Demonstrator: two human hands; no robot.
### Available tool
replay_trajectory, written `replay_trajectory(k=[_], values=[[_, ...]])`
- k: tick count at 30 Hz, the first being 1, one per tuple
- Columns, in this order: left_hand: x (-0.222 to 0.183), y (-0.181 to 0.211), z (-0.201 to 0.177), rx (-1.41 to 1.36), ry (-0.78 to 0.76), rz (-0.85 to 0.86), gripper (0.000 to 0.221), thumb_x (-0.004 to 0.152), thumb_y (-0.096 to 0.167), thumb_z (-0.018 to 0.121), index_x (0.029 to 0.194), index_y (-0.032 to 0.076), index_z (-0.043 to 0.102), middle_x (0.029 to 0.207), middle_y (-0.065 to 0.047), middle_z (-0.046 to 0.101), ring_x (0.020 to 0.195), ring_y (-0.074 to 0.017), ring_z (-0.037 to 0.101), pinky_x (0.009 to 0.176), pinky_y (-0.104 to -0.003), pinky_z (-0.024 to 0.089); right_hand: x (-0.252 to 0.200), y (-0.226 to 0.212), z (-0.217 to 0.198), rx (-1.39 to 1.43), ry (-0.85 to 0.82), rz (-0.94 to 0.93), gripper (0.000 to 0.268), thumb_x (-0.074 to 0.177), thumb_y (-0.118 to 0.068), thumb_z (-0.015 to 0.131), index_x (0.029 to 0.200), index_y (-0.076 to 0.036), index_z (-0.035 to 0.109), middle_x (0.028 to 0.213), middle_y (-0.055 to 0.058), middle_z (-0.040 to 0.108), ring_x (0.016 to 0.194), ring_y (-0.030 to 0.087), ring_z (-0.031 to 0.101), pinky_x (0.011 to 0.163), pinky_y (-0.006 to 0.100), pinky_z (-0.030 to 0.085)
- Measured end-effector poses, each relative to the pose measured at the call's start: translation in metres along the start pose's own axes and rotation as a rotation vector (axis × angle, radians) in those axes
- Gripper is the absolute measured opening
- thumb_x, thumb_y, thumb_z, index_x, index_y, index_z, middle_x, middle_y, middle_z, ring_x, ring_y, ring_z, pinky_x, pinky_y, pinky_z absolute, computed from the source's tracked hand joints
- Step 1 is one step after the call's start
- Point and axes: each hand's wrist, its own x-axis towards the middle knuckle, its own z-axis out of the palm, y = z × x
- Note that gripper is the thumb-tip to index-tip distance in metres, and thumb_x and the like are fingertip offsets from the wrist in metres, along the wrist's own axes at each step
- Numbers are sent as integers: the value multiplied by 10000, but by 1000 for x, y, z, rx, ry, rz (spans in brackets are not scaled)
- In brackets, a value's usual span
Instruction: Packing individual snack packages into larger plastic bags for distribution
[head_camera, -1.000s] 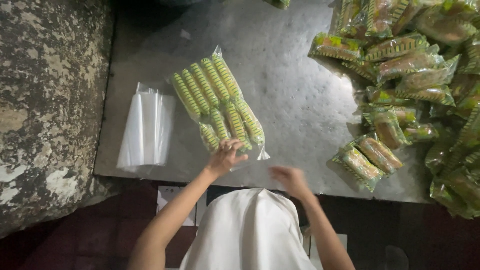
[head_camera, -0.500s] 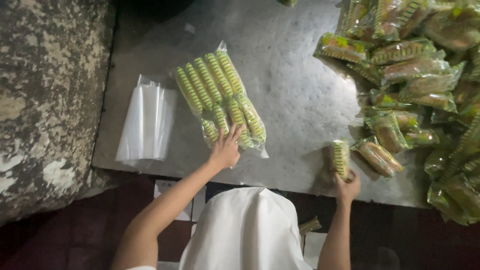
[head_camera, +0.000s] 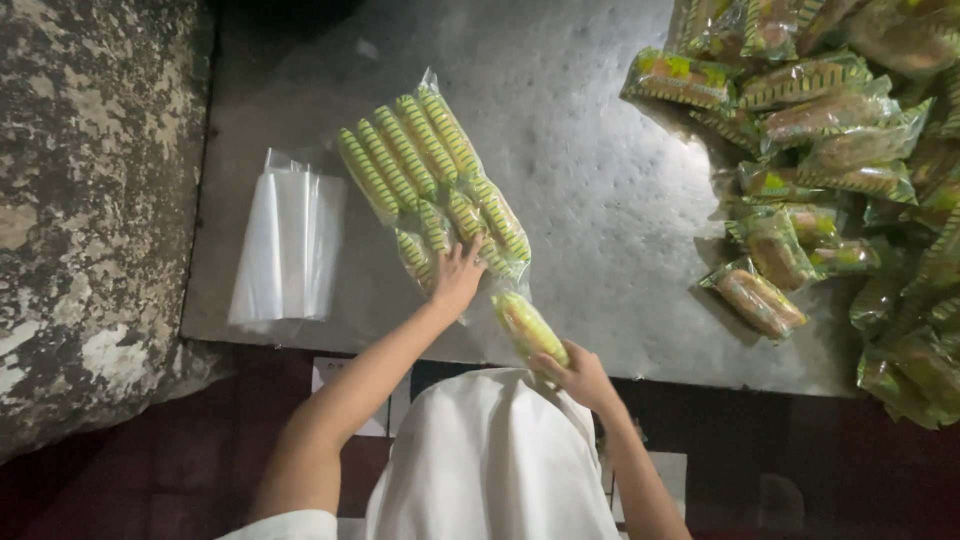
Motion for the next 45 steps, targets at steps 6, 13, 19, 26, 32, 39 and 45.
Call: replay_trajectory(k=[6,13,19,26,32,39,45], values=[[8,16,10,-40,-13,-116,211,953,276,600,1034,239,792,1480,-42,485,1012,-363,643,723,-449,584,70,-13,55,-341,133,-102,486,906,-520,702,986,-42,678,749,165,725,739,340,750,632,415,559],[12,25,-9,-394,-122,-229,335,994,185,582,1324,189,520,1553,-156,383,906,-433,705,704,-479,645,129,-44,69,-514,137,-185,638,895,-602,645,1092,3,685,815,249,734,865,442,745,718,536,579],[0,29,-84,-481,-389,-120,726,948,-35,586,1488,428,440,1654,-248,-54,901,-419,736,782,-475,646,155,-46,63,-357,172,-251,325,823,-325,735,632,-85,629,479,35,524,493,227,545,500,341,433],[29,-40,-110,-883,-290,31,344,881,518,728,1150,304,742,1482,-45,469,1336,-362,534,1114,-531,433,82,-79,30,399,109,-259,965,775,29,822,1554,4,252,1604,297,227,1452,510,295,1151,638,409],[58,-105,-42,-107,-61,163,839,894,781,437,1600,381,225,1684,-74,196,1545,-390,171,1236,-665,104,150,-5,80,266,554,-342,543,782,-29,864,1283,-40,653,1238,161,698,1235,367,611,1008,506,569],[57,-95,-27,-141,-1,57,845,911,834,294,1617,376,210,1692,-101,166,1551,-396,113,1221,-667,120,180,-50,83,87,648,-444,475,799,-87,863,1244,-109,699,1169,98,728,1150,308,673,955,452,576],[49,-90,-22,-155,34,22,827,912,838,262,1609,400,182,1689,-116,161,1551,-409,79,1213,-674,73,196,-51,90,34,613,-329,491,731,-158,910,1197,-233,774,1066,24,779,1054,224,718,949,363,554]])
